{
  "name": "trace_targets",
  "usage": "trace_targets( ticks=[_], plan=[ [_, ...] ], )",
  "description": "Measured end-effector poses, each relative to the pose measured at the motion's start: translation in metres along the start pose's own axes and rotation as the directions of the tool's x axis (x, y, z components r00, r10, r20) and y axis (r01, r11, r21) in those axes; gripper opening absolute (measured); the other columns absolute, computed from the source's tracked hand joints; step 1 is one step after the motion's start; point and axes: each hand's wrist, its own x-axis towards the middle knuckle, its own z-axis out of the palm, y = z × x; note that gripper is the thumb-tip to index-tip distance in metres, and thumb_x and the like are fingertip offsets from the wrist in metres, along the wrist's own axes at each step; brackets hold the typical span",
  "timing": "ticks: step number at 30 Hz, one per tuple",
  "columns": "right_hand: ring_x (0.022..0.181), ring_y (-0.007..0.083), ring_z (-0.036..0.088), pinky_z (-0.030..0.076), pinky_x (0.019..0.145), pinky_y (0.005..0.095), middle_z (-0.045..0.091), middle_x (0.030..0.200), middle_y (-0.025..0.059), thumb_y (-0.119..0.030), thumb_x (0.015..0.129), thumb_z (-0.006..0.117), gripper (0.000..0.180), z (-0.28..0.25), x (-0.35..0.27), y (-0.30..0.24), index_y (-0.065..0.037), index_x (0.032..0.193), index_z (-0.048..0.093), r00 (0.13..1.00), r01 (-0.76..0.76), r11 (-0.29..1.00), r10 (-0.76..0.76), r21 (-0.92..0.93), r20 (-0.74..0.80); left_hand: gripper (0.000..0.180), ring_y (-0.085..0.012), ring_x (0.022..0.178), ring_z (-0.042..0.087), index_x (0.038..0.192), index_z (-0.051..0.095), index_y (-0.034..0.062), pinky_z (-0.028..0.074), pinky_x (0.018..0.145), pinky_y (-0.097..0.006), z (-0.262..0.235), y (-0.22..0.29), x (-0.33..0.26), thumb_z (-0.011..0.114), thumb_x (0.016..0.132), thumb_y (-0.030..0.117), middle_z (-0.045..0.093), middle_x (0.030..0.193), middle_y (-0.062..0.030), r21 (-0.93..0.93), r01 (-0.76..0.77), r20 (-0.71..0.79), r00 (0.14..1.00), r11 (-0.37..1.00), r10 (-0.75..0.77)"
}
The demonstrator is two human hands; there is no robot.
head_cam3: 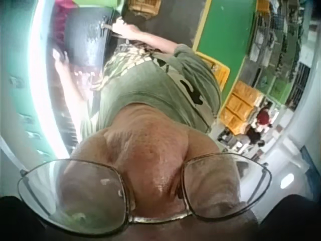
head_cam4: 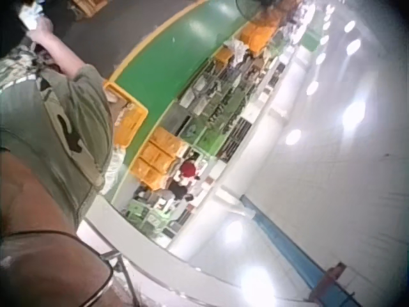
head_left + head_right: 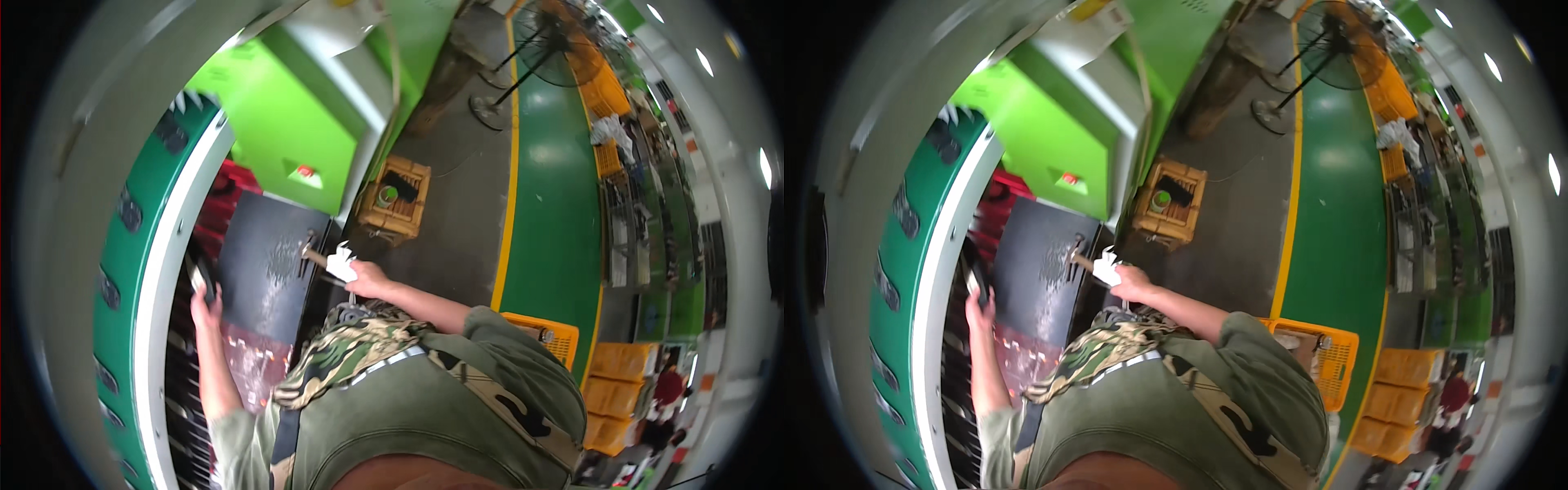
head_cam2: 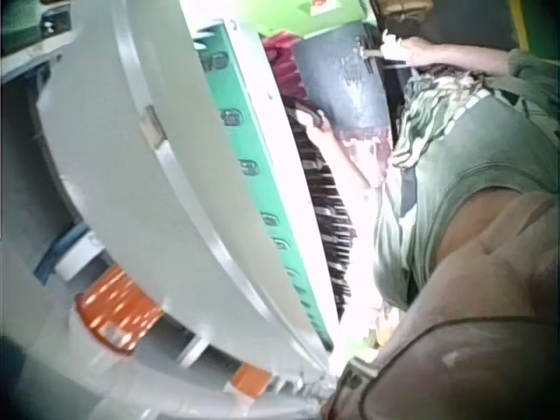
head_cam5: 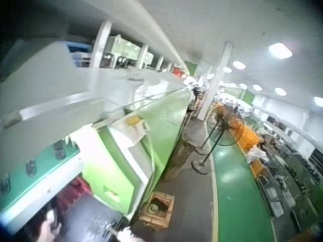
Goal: Hammering the soles and edges of shoes on a production line assembly.
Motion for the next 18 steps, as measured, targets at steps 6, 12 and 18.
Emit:
trace_targets(
  ticks=[6, 12, 18],
  plan=[
    [0.1, 0.0382, 0.068, 0.055, 0.087, 0.046, 0.069, 0.103, 0.0223, -0.022, 0.072, 0.074, 0.052, 0.0, 0.05, -0.009, 0.0, 0.116, 0.059, 0.989, -0.044, 0.998, 0.039, 0.033, 0.145, 0.018, -0.0261, 0.059, 0.067, 0.099, 0.059, -0.0025, 0.051, 0.045, -0.029, -0.003, -0.018, -0.154, 0.063, 0.088, 0.011, 0.067, 0.078, -0.0126, 0.548, 0.032, -0.082, 0.996, 0.836, 0.016],
    [0.094, 0.0377, 0.069, 0.056, 0.081, 0.047, 0.069, 0.1, 0.0188, -0.016, 0.075, 0.064, 0.088, 0.006, 0.051, -0.004, -0.014, 0.155, 0.027, 0.978, 0.203, 0.921, -0.206, -0.333, 0.027, 0.042, -0.0227, 0.073, 0.069, 0.106, 0.07, -0.0061, 0.055, 0.072, -0.034, 0.001, -0.004, -0.241, 0.07, 0.066, 0.007, 0.074, 0.09, -0.0128, 0.943, -0.146, 0.091, 0.978, 0.299, 0.189],
    [0.103, 0.0382, 0.069, 0.055, 0.088, 0.0487, 0.069, 0.108, 0.0223, -0.012, 0.082, 0.059, 0.04, -0.006, 0.067, 0.0, -0.003, 0.121, 0.053, 0.99, 0.137, 0.892, -0.109, -0.43, 0.09, 0.047, -0.0423, 0.088, 0.068, 0.095, 0.071, -0.0019, 0.054, 0.081, -0.046, 0.098, -0.009, -0.248, 0.071, 0.066, 0.036, 0.069, 0.089, -0.0263, 0.847, -0.122, 0.346, 0.865, -0.517, 0.362]
  ],
)
